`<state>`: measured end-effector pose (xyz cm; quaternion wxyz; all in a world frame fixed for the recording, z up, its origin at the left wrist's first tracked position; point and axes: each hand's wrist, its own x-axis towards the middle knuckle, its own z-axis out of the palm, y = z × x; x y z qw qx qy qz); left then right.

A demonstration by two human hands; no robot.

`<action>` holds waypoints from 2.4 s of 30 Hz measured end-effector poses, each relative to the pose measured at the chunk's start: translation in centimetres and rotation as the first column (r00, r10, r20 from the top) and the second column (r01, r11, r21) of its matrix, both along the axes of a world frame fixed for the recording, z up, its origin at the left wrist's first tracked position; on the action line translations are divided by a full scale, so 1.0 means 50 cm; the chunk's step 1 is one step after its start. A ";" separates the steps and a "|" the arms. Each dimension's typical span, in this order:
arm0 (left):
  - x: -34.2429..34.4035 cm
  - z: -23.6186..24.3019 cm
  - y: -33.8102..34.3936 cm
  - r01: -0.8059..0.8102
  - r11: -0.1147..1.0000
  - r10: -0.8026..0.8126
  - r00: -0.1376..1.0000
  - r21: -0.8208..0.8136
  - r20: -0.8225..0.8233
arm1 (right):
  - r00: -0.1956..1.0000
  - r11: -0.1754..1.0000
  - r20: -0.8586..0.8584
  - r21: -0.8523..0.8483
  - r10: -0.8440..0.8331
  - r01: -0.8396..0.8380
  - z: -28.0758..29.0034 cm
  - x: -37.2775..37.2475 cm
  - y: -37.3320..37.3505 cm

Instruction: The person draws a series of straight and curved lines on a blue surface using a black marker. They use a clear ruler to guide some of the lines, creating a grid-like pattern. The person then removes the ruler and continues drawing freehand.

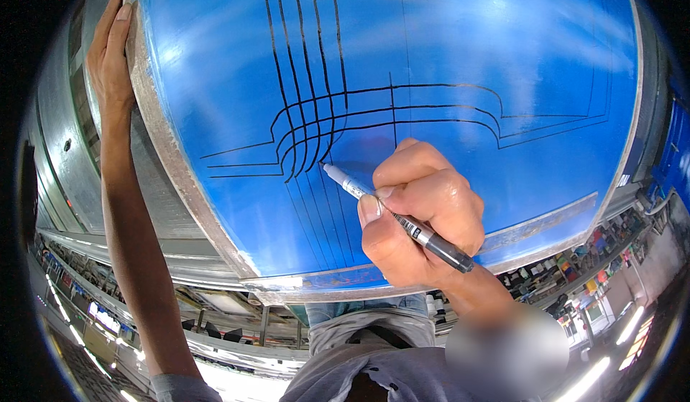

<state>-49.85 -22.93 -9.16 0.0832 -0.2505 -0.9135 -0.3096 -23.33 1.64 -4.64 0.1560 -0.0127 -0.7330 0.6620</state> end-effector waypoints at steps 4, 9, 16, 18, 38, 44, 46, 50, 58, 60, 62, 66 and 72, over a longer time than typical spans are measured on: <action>-0.002 0.000 0.001 0.004 1.000 -0.004 1.000 0.002 -0.013 | 1.000 1.000 0.009 0.002 0.005 -0.005 0.002 0.001 -0.001; -0.004 -0.001 0.001 0.012 1.000 -0.012 1.000 0.009 -0.022 | 0.977 0.978 -0.042 -0.017 -0.210 0.209 -0.012 0.006 -0.009; -0.008 -0.001 0.001 0.013 1.000 -0.013 1.000 0.013 -0.027 | 0.970 0.970 -0.067 0.040 -0.235 0.238 -0.020 0.003 -0.003; -0.009 0.000 0.000 0.009 1.000 -0.009 0.999 0.009 -0.032 | 0.968 0.968 -0.062 0.046 -0.245 0.248 -0.021 0.003 -0.005; -0.008 0.003 0.002 0.014 1.000 -0.014 1.000 0.021 -0.015 | 0.970 0.968 -0.001 0.063 -0.244 0.243 -0.005 -0.004 -0.011; -0.008 0.004 0.003 0.019 0.999 -0.018 1.000 0.026 -0.009 | 0.971 0.969 0.014 0.060 -0.240 0.239 -0.003 -0.003 -0.012; -0.008 0.003 0.003 0.019 0.999 -0.019 1.000 0.027 -0.005 | 0.971 0.969 0.012 0.065 -0.238 0.237 -0.002 -0.002 -0.012; -0.008 0.003 0.004 0.020 0.999 -0.020 1.000 0.029 0.000 | 0.974 0.972 0.013 0.073 -0.225 0.224 -0.001 -0.002 -0.010; -0.009 0.003 0.003 0.023 0.999 -0.023 1.000 0.035 0.002 | 0.980 0.978 0.018 0.070 -0.200 0.198 0.000 0.000 -0.007; -0.009 0.002 0.004 0.024 0.999 -0.025 1.000 0.039 0.004 | 0.982 0.980 0.013 0.068 -0.189 0.188 0.001 0.000 -0.005; -0.009 0.003 0.004 0.025 0.999 -0.025 1.000 0.042 0.006 | 0.982 0.980 0.009 0.058 -0.190 0.189 -0.002 0.001 -0.006; -0.008 0.003 0.002 0.021 0.999 -0.022 1.000 0.042 0.010 | 0.985 0.984 0.016 0.041 -0.173 0.173 -0.003 0.003 -0.009; -0.008 0.007 0.008 0.028 0.998 -0.029 0.999 0.060 0.015 | 0.987 0.987 0.018 0.039 -0.157 0.156 0.004 0.004 -0.007</action>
